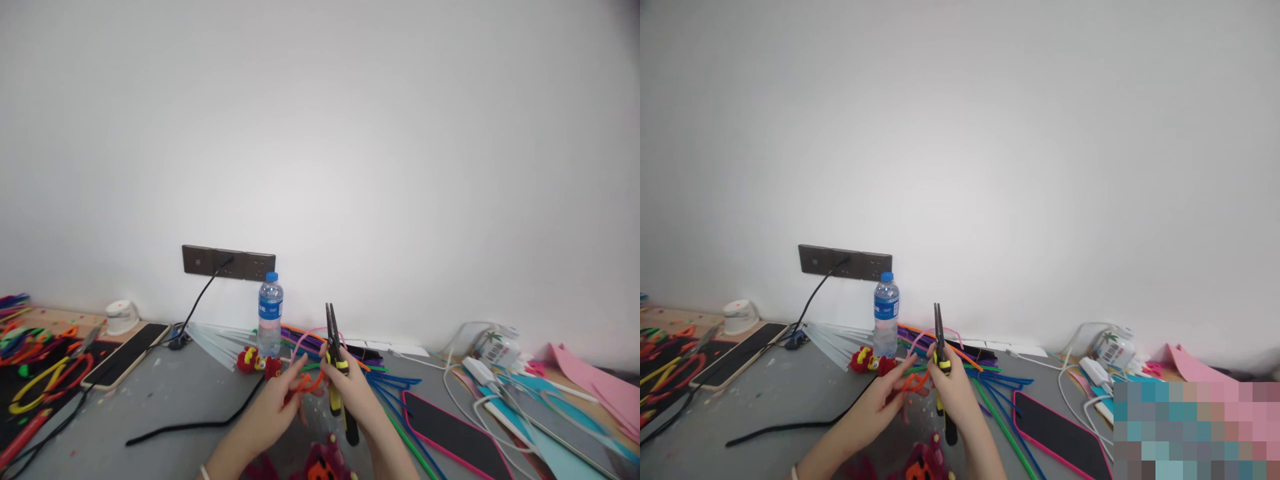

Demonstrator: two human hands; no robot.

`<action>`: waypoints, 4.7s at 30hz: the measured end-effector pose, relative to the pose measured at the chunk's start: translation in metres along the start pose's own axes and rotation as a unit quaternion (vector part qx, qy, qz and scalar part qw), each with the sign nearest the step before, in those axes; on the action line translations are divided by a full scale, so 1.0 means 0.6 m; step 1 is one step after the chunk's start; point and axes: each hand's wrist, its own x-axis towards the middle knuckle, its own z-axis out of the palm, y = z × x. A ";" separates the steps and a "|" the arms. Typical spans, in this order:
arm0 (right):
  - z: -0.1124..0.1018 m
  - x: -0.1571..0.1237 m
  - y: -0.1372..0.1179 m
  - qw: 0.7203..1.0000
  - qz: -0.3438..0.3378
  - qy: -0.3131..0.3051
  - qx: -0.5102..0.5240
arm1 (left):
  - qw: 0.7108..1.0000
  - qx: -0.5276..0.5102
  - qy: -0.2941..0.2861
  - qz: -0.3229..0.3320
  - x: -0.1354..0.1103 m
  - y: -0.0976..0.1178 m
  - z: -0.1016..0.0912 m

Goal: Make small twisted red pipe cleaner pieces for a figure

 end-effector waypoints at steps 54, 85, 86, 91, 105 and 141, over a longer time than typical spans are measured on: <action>-0.078 0.021 -0.005 0.978 -0.014 0.206 -0.043 | 0.976 0.085 0.176 0.092 0.044 -0.024 -0.004; -0.021 -0.056 -0.065 0.916 0.086 -0.207 -0.332 | 0.942 0.032 0.323 0.090 0.019 -0.005 -0.006; -0.023 -0.057 -0.064 0.918 0.087 -0.207 -0.327 | 0.942 0.038 0.320 0.096 0.018 -0.005 -0.007; -0.033 -0.058 -0.062 0.913 0.081 -0.219 -0.334 | 0.944 0.067 0.305 0.110 0.015 -0.007 -0.011; -0.036 -0.059 -0.058 0.915 0.077 -0.196 -0.345 | 0.956 0.043 0.266 0.117 0.013 -0.004 -0.008; -0.061 -0.045 -0.024 0.847 0.208 -0.231 -0.432 | 0.991 0.130 0.039 0.004 0.008 -0.006 -0.046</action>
